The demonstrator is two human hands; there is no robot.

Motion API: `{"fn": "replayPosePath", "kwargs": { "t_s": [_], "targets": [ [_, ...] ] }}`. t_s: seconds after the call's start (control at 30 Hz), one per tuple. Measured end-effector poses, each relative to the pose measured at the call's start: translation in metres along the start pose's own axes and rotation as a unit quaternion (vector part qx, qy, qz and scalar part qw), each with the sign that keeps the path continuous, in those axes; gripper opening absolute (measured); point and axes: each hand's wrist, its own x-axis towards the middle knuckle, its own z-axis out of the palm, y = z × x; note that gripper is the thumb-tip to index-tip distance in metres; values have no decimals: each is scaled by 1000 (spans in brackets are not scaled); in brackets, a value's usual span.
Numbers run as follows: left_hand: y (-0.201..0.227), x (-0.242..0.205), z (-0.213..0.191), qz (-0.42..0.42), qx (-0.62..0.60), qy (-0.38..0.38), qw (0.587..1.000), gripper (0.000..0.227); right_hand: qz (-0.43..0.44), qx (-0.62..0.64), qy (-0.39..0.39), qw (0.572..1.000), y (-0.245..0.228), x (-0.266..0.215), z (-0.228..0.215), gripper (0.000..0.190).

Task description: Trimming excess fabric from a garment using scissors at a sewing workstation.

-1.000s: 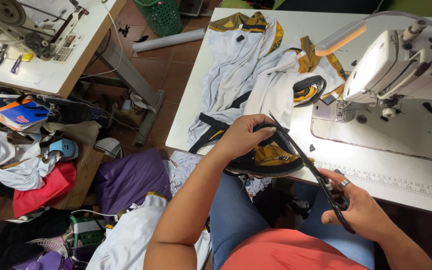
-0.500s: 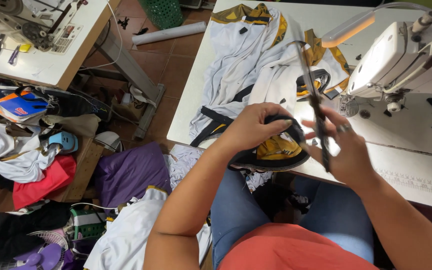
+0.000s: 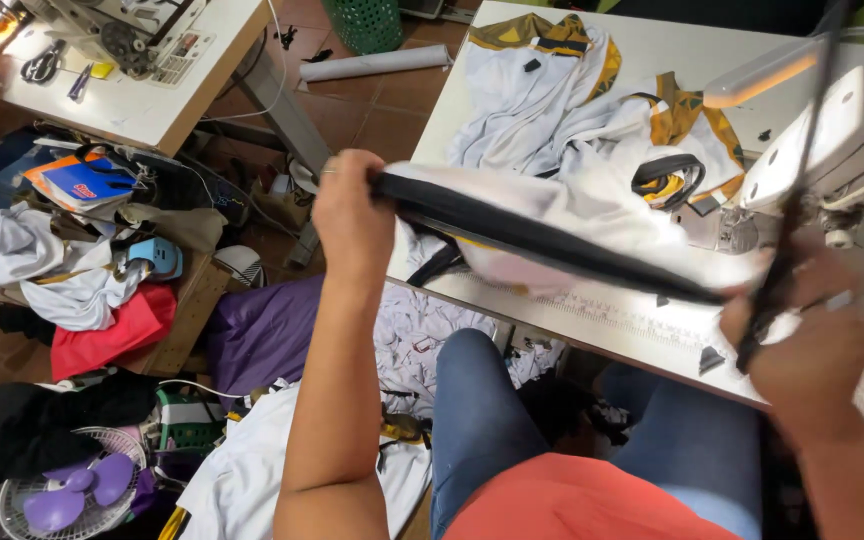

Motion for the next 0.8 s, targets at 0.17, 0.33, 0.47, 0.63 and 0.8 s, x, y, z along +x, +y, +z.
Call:
{"fn": "replayPosePath", "kwargs": {
  "t_s": [0.17,0.33,0.47,0.63,0.8],
  "targets": [
    [-28,-38,23,-37,-49,-87,994,55,206,203,-157,944,-69,-65,37,64],
    [-23,-120,12,-64,-26,-141,988,57,277,148,-365,876,-32,-82,23,75],
    [31,-211,58,-432,-350,-217,803,18,300,69,-415,856,-25,-80,-3,86],
    [102,-239,98,-503,-529,-211,651,22,284,-25,-500,818,-32,-77,-12,96],
    [113,-220,75,-416,-555,-161,702,6,-22,46,-280,959,18,-121,-12,100]
  ]
}}
